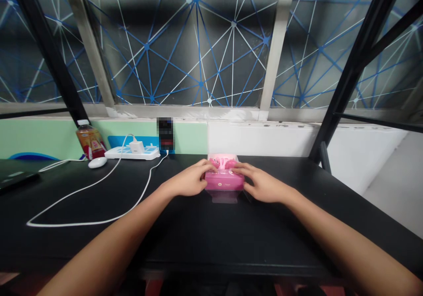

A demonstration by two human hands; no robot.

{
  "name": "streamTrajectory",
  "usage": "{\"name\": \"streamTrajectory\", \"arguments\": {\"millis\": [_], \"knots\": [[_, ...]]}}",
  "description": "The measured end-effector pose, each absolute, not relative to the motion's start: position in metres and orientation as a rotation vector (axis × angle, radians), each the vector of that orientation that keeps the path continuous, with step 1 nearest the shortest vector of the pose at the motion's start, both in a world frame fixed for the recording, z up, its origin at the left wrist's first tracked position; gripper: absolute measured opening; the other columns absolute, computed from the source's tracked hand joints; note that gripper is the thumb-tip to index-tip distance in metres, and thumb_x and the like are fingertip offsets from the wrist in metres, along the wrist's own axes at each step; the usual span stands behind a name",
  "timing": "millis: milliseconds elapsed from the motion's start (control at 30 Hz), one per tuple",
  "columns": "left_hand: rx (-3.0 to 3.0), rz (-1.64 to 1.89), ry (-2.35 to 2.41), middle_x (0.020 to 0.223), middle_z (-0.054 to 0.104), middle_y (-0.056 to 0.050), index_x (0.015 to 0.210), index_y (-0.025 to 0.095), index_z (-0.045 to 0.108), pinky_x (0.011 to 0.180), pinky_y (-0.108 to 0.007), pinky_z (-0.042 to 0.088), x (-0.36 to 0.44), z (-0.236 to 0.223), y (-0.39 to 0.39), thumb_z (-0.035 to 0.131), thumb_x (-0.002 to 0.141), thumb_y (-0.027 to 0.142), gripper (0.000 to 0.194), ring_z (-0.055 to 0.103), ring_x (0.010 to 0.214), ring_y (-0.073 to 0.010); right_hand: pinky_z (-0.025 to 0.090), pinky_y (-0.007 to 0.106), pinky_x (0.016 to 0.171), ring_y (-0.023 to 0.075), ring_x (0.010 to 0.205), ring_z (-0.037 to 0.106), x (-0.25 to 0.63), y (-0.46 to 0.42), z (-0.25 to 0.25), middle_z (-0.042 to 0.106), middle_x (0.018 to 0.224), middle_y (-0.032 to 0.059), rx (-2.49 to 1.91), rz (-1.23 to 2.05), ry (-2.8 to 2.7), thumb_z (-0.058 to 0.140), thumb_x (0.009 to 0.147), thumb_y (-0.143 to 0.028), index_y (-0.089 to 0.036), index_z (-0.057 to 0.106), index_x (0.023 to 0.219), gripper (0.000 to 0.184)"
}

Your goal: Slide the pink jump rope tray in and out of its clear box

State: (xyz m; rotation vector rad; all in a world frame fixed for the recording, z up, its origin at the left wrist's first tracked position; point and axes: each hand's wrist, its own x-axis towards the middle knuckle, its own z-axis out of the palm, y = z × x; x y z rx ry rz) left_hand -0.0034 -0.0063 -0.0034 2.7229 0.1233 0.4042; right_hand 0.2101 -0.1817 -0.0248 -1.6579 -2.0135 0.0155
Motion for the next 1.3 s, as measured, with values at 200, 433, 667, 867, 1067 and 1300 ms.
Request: {"name": "streamTrajectory", "arguments": {"millis": [200, 433, 667, 867, 1067, 1300], "knots": [[2.703, 0.402, 0.091, 0.126, 0.052, -0.006, 0.116, 0.023, 0.059, 0.093, -0.033, 0.046, -0.003, -0.001, -0.004, 0.046, 0.081, 0.011, 0.040, 0.057, 0.103, -0.0180, 0.042, 0.044, 0.105, 0.0235, 0.122, 0.053, 0.209, -0.177, -0.024, 0.061, 0.129, 0.0070, -1.694, -0.113, -1.965, 0.044, 0.097, -0.032, -0.023, 0.063, 0.122, 0.033], [2.633, 0.424, 0.129, 0.121, 0.055, -0.006, 0.110, 0.024, 0.064, 0.106, -0.036, 0.037, -0.001, 0.000, -0.006, 0.040, 0.096, 0.029, 0.029, 0.052, 0.117, -0.0194, 0.037, 0.043, 0.108, 0.0260, 0.131, 0.043, 0.208, -0.185, -0.021, 0.051, 0.139, 0.0099, -1.743, -0.021, -2.031, 0.055, 0.091, -0.040, -0.023, 0.054, 0.132, 0.045], [2.640, 0.474, 0.097, 0.120, 0.056, -0.006, 0.111, 0.025, 0.064, 0.088, -0.032, 0.048, 0.003, -0.004, 0.000, 0.054, 0.090, 0.031, 0.024, 0.059, 0.099, -0.0175, 0.027, 0.052, 0.110, 0.0336, 0.138, 0.031, 0.184, -0.195, -0.004, 0.038, 0.149, 0.0134, -1.714, -0.109, -2.234, 0.068, 0.078, -0.053, -0.023, 0.051, 0.135, 0.066], [2.674, 0.518, 0.111, 0.117, 0.060, -0.003, 0.106, 0.025, 0.066, 0.077, -0.027, 0.048, 0.008, -0.004, 0.000, 0.061, 0.084, 0.025, 0.023, 0.060, 0.082, -0.0136, 0.047, 0.037, 0.088, 0.0210, 0.100, 0.060, 0.160, -0.202, 0.003, 0.064, 0.115, 0.0077, -1.568, -0.072, -2.292, 0.056, 0.088, -0.025, -0.021, 0.063, 0.109, 0.022], [2.692, 0.623, 0.261, 0.108, 0.068, 0.000, 0.095, 0.024, 0.070, 0.070, -0.025, 0.046, 0.010, -0.002, -0.002, 0.060, 0.084, 0.030, 0.015, 0.061, 0.075, -0.0135, 0.050, 0.034, 0.083, 0.0224, 0.097, 0.063, 0.158, -0.203, -0.001, 0.066, 0.116, 0.0073, -1.646, 0.102, -2.325, 0.057, 0.086, -0.025, -0.021, 0.056, 0.128, 0.041], [2.669, 0.694, 0.550, 0.100, 0.072, 0.000, 0.097, 0.028, 0.073, 0.063, -0.025, 0.043, 0.020, -0.009, 0.004, 0.060, 0.084, 0.043, 0.024, 0.064, 0.074, -0.0162, 0.050, 0.031, 0.079, 0.0196, 0.089, 0.066, 0.148, -0.204, 0.008, 0.072, 0.095, 0.0039, -1.515, 0.220, -2.455, 0.050, 0.087, -0.013, -0.021, 0.071, 0.100, 0.027]]}}
